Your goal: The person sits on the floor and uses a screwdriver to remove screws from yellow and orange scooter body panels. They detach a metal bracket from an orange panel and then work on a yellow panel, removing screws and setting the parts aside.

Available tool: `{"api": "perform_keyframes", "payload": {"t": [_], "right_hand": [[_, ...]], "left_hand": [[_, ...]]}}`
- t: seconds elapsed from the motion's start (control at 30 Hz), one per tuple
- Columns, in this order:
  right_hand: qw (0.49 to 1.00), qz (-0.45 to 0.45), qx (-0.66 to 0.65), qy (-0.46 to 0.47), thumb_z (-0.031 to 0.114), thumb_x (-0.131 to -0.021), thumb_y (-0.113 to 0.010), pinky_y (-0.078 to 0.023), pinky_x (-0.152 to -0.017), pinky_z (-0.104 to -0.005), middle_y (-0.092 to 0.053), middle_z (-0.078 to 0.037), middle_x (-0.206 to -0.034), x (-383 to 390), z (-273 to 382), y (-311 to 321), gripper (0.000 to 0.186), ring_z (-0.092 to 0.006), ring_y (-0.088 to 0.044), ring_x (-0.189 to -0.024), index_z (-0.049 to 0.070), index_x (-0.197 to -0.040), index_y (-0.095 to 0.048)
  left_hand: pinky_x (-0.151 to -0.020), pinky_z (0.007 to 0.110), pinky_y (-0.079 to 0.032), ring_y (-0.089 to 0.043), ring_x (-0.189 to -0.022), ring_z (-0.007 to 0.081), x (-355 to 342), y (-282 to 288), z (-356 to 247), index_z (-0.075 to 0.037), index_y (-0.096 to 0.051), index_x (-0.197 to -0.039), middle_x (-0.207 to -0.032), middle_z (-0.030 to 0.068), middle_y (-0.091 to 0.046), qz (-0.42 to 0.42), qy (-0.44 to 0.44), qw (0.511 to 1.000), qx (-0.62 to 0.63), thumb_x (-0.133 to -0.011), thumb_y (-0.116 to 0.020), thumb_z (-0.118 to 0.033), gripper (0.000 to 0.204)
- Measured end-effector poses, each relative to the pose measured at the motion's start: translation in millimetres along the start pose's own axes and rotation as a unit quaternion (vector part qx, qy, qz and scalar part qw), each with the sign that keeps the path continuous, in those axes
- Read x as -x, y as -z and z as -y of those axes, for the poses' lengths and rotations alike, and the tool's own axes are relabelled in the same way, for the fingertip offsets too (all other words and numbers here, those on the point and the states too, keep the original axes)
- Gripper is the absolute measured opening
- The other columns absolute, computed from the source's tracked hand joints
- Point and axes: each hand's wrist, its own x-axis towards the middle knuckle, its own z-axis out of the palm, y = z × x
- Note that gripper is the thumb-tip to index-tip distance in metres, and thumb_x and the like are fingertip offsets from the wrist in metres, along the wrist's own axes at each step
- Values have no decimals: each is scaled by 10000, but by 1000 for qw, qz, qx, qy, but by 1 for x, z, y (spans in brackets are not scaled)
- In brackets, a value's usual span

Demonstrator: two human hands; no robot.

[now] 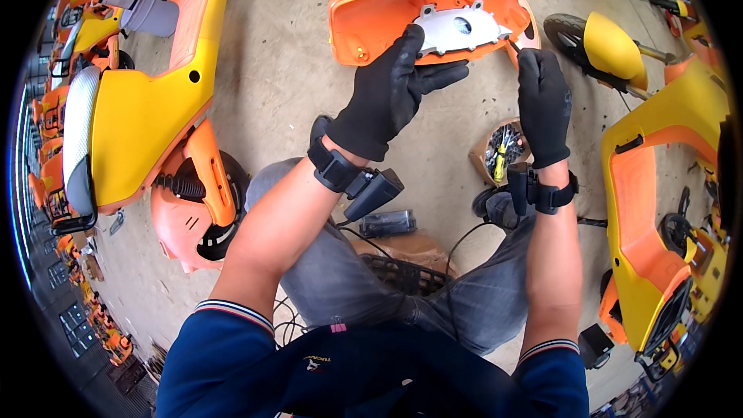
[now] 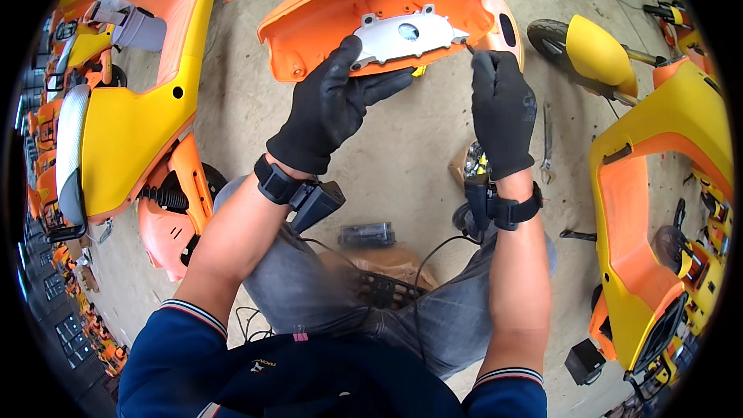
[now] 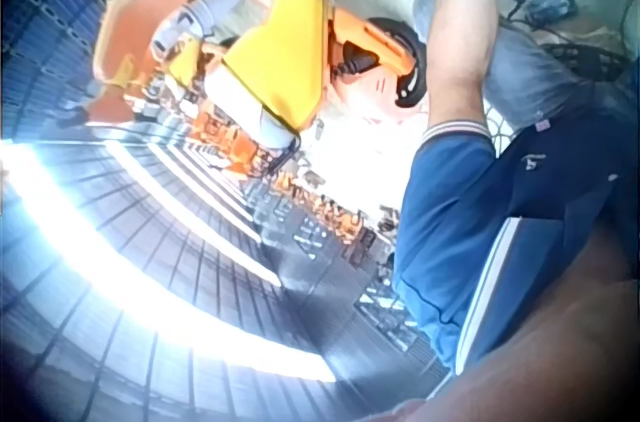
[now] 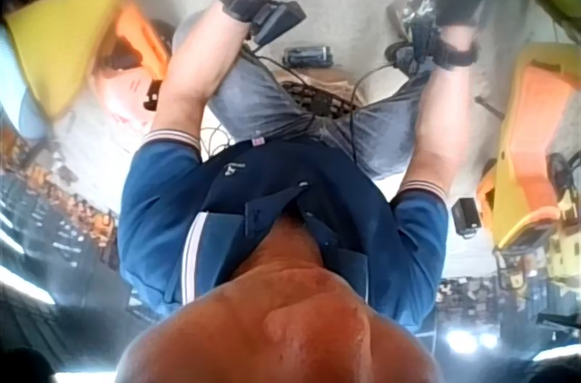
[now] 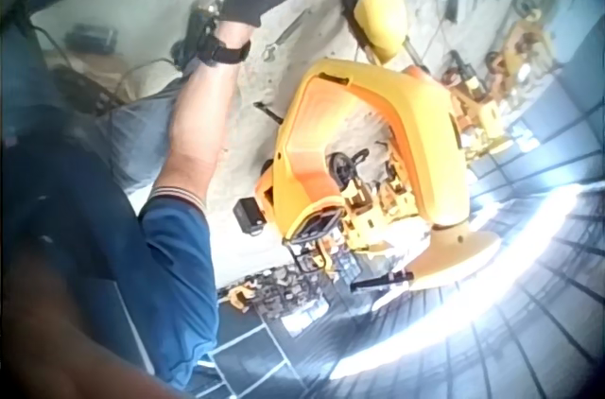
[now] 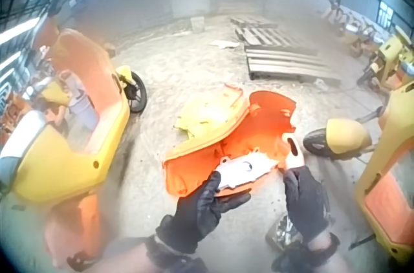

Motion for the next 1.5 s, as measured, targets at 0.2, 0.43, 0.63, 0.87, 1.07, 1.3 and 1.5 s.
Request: {"api": "perform_keyframes", "payload": {"t": [0.2,0.43,0.63,0.87,1.07,1.3,1.5], "right_hand": [[930,26,-291,-225,319,-952,-612,-367,-474,-232,-522,15,-677,-3,6,2,278,-57,-426,-520,44,-994,-615],[743,100,-528,-399,450,-993,-515,-286,-419,-160,-451,51,-663,0,5,5,468,-12,-335,-476,-6,-1048,-604],[859,90,-376,-336,340,-981,-552,-323,-433,-190,-490,40,-666,0,5,6,336,-23,-387,-491,9,-1003,-603],[971,-22,-204,-125,193,-911,-664,-406,-472,-224,-565,-5,-716,-2,14,-2,209,-52,-496,-562,6,-969,-591],[890,36,-314,-330,349,-971,-563,-411,-447,-216,-561,-23,-701,-3,25,6,345,-57,-502,-523,6,-965,-596],[888,51,-341,-305,314,-966,-568,-413,-464,-217,-557,-22,-698,-1,2,6,293,-62,-494,-518,24,-947,-604],[929,13,-274,-247,233,-923,-635,-438,-518,-229,-559,-24,-706,-3,1,5,208,-71,-508,-562,29,-944,-602]], "left_hand": [[-1003,305,-501,-604,-1171,300,3,4,-3,38,-348,-1374,-1330,199,-536,-5,45,998,49,-1044,-347,-77,350],[-956,420,-553,-596,-1147,279,3,0,9,-7,-363,-1390,-1334,128,-496,-2,-44,998,-51,-1034,-450,-310,475],[-1038,382,-496,-585,-1184,319,1,-4,3,30,-305,-1405,-1368,203,-478,-13,23,999,41,-1059,-339,-170,401],[-1062,372,-480,-554,-1220,341,2,1,5,59,-289,-1395,-1393,213,-444,-4,45,997,58,-1063,-329,-209,428],[-1061,359,-477,-561,-1215,325,4,5,12,58,-301,-1394,-1389,210,-452,37,-45,994,-88,-1061,-340,-231,443],[-943,433,-555,-618,-1100,279,-2,-4,9,-7,-388,-1368,-1287,139,-534,-34,54,996,67,-1021,-474,-352,497],[-948,443,-551,-618,-1104,290,-1,0,11,-8,-389,-1365,-1287,143,-536,-25,59,994,86,-1019,-482,-346,493]]}}
